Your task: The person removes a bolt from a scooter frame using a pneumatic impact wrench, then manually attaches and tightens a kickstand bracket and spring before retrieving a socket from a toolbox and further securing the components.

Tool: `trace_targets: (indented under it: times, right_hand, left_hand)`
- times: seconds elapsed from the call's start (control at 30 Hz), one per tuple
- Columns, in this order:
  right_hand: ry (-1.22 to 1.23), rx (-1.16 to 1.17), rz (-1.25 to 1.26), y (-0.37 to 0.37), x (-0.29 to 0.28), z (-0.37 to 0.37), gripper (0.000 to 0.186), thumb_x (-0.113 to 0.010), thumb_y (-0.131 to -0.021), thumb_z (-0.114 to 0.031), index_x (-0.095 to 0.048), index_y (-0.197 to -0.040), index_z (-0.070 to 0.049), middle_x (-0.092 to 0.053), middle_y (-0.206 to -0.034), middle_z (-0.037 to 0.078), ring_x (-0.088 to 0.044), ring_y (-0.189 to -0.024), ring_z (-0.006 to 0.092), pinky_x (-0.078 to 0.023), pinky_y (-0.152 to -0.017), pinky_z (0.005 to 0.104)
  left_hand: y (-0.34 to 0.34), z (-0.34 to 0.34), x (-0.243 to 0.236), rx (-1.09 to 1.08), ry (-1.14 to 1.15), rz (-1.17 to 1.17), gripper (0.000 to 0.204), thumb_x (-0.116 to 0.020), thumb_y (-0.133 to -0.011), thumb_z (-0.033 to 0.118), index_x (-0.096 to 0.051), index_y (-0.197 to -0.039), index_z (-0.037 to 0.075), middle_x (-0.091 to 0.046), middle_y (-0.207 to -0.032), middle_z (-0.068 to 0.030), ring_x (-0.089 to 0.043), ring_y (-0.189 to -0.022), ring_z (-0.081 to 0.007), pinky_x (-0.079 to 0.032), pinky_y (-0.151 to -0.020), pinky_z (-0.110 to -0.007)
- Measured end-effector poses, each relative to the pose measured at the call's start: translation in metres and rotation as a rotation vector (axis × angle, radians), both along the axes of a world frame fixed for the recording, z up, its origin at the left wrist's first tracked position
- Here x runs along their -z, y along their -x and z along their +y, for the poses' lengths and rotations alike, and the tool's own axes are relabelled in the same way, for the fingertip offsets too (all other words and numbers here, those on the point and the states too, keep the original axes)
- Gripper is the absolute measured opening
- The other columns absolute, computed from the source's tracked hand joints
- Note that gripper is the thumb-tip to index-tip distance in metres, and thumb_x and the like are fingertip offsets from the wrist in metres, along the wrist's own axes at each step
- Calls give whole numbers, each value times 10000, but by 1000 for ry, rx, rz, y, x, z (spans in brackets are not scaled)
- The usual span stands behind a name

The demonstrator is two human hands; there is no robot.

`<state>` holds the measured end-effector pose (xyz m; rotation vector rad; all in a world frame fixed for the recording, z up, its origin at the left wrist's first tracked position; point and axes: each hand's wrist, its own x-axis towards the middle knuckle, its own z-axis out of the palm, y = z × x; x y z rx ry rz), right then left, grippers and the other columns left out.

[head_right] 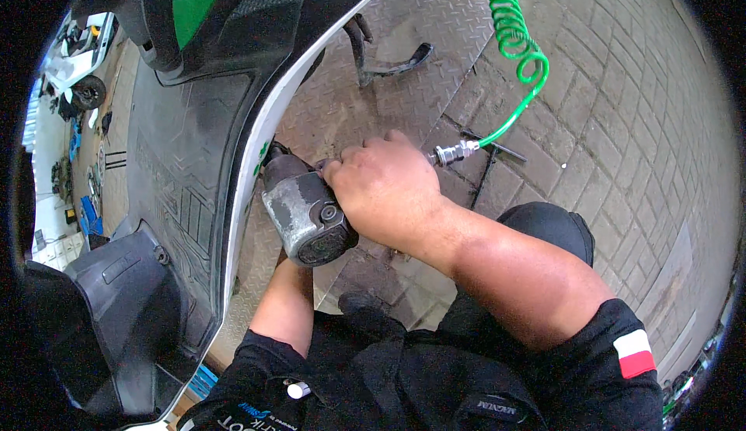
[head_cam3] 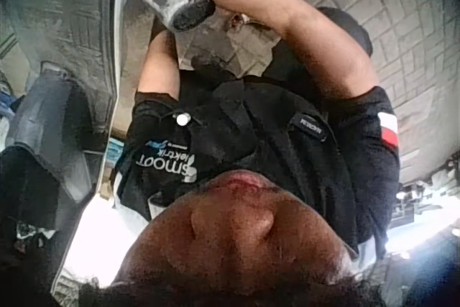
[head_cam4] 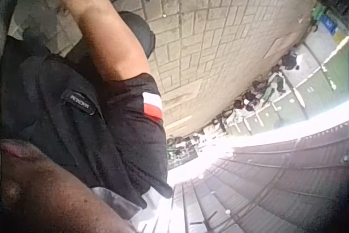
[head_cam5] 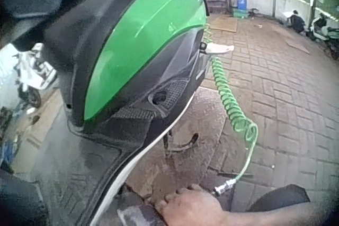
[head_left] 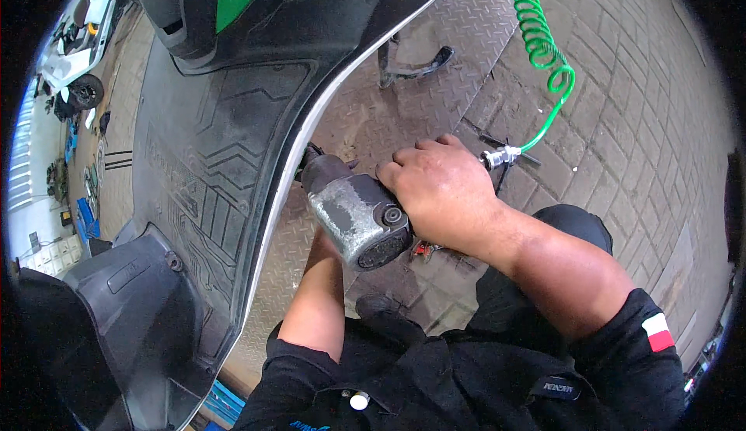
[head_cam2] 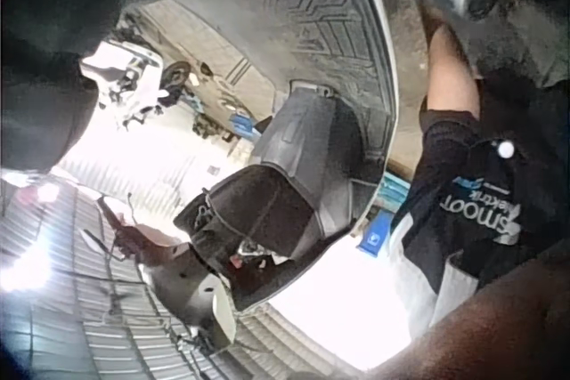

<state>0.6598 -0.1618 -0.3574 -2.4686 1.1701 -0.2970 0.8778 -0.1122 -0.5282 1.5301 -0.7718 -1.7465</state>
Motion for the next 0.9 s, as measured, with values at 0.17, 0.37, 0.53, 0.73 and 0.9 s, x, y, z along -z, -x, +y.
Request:
trace_targets:
  times: [0.17,0.37,0.53,0.73,0.9]
  right_hand:
    - [124,9,-39,4,9,6,129,-523,-765,-183,-618,-809,-107,-638,-772,69,-630,-749,249,-464,-701,412]
    - [92,20,1,2,2,4,155,-527,-765,-193,-635,-847,-117,-639,-793,55,-627,-782,249,-454,-714,397]
    - [137,-20,34,0,-2,6,168,-530,-763,-194,-648,-867,-132,-620,-782,52,-610,-811,241,-444,-752,390]
    - [167,-54,101,12,3,20,189,-522,-771,-186,-653,-898,-134,-607,-762,43,-602,-845,240,-424,-830,401]
    - [71,-137,221,25,-3,28,205,-537,-771,-180,-649,-938,-142,-628,-799,54,-620,-856,237,-424,-831,400]
  left_hand:
    - [2,-1,5,40,12,-1,320,-541,-845,141,-540,-1158,77,-587,-1108,-80,-547,-1043,-209,-445,-870,-321]
    - [3,2,14,-39,30,40,339,-551,-835,132,-539,-1170,75,-588,-1119,-79,-546,-1057,-209,-441,-878,-318]
    - [-20,9,41,-260,90,102,356,-559,-827,125,-539,-1179,75,-588,-1128,-78,-545,-1068,-209,-438,-885,-315]
    - [-60,17,36,-321,407,107,485,-593,-792,253,-503,-1214,31,-555,-1178,-108,-535,-1090,-245,-383,-976,-375]
    - [-68,1,27,-510,310,204,428,-528,-850,167,-478,-1253,34,-529,-1283,-86,-517,-1161,-258,-377,-989,-446]
